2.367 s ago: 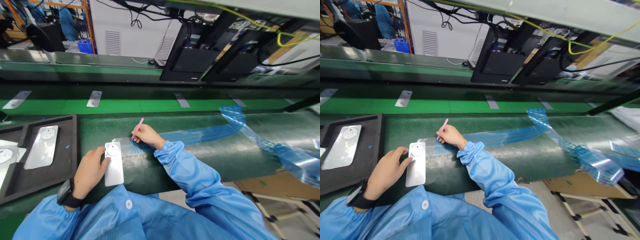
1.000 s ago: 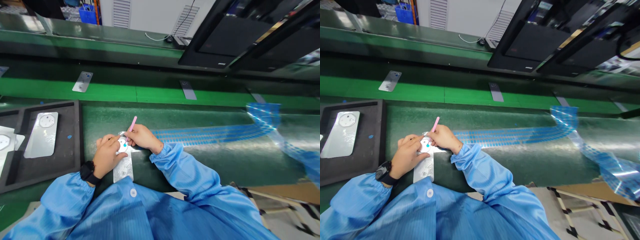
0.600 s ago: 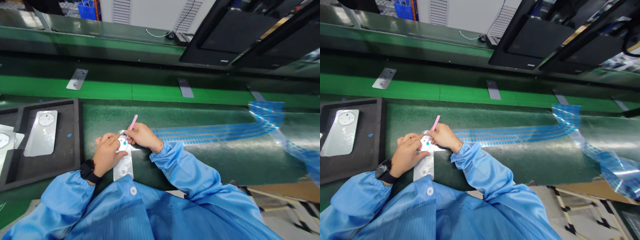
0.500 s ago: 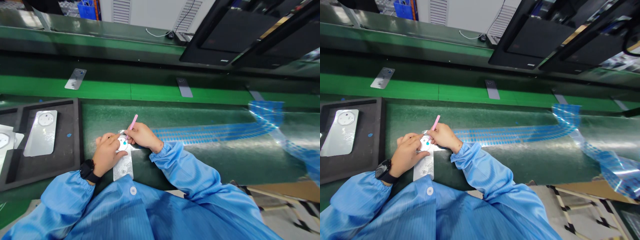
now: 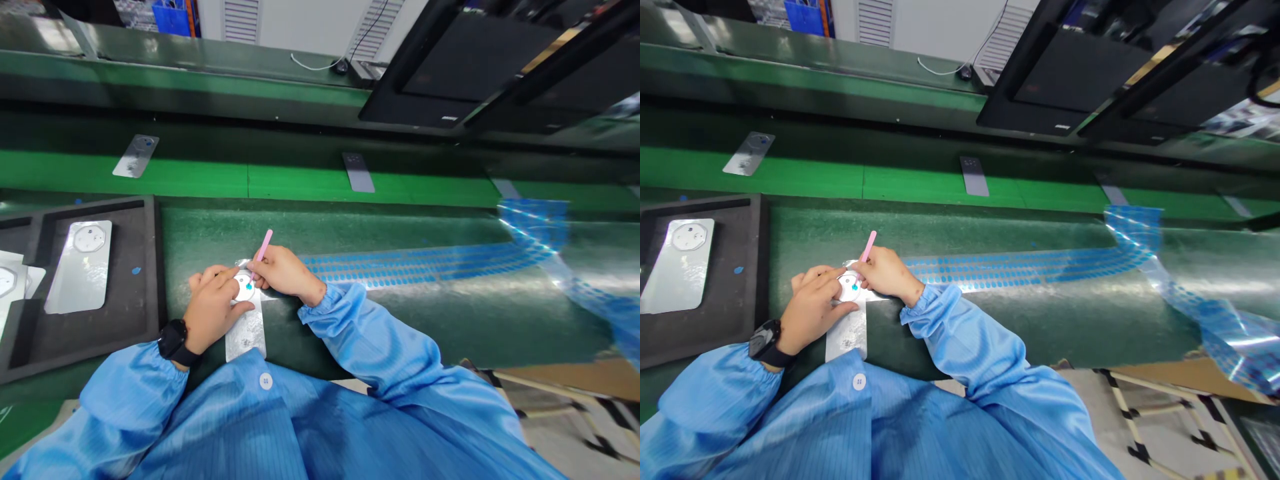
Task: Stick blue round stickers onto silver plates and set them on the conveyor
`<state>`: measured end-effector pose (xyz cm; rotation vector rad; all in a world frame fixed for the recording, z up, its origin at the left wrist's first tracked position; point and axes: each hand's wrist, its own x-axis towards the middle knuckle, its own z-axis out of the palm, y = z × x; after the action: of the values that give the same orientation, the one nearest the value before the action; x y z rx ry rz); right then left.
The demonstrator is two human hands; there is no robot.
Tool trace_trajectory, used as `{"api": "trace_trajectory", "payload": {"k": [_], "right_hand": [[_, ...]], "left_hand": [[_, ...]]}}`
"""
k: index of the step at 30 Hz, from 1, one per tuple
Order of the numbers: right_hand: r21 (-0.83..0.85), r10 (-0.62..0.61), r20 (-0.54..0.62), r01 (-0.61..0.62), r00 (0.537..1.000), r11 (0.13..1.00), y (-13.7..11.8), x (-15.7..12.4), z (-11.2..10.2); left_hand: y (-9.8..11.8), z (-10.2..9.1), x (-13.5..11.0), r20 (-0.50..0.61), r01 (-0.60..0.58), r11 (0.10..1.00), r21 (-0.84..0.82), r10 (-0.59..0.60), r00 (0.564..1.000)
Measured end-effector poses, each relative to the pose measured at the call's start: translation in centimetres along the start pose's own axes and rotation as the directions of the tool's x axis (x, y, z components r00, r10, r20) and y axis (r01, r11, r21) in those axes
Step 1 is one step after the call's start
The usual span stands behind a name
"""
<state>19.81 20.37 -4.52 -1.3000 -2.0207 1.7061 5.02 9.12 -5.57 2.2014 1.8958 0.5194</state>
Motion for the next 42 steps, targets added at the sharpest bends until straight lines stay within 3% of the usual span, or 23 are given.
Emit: {"api": "trace_trajectory", "payload": {"k": [18, 22, 28, 42], "right_hand": [[-0.094, -0.090, 0.001, 0.090, 0.996, 0.992, -0.2, -0.2, -0.1], [-0.025, -0.076, -0.006, 0.076, 0.997, 0.997, -0.1, 0.0, -0.3], [0.262, 0.008, -0.006, -0.006, 1.000, 0.965, 0.0, 0.2, -0.5], [0.297, -0.072, -0.007, 0.071, 0.997, 0.952, 1.1, 0.5, -0.4]], "left_hand": [[0.7, -0.3, -0.4, 0.042, -0.040, 0.989, 0.145, 0.034, 0.999], [0.8, -0.3, -0.5, 0.038, -0.030, 0.986, 0.162, 0.024, 0.999], [0.9, -0.3, -0.5, 0.059, -0.012, 0.983, 0.183, 0.001, 0.998], [1.0, -0.3, -0.7, 0.024, -0.012, 0.972, 0.233, 0.006, 1.000]]}}
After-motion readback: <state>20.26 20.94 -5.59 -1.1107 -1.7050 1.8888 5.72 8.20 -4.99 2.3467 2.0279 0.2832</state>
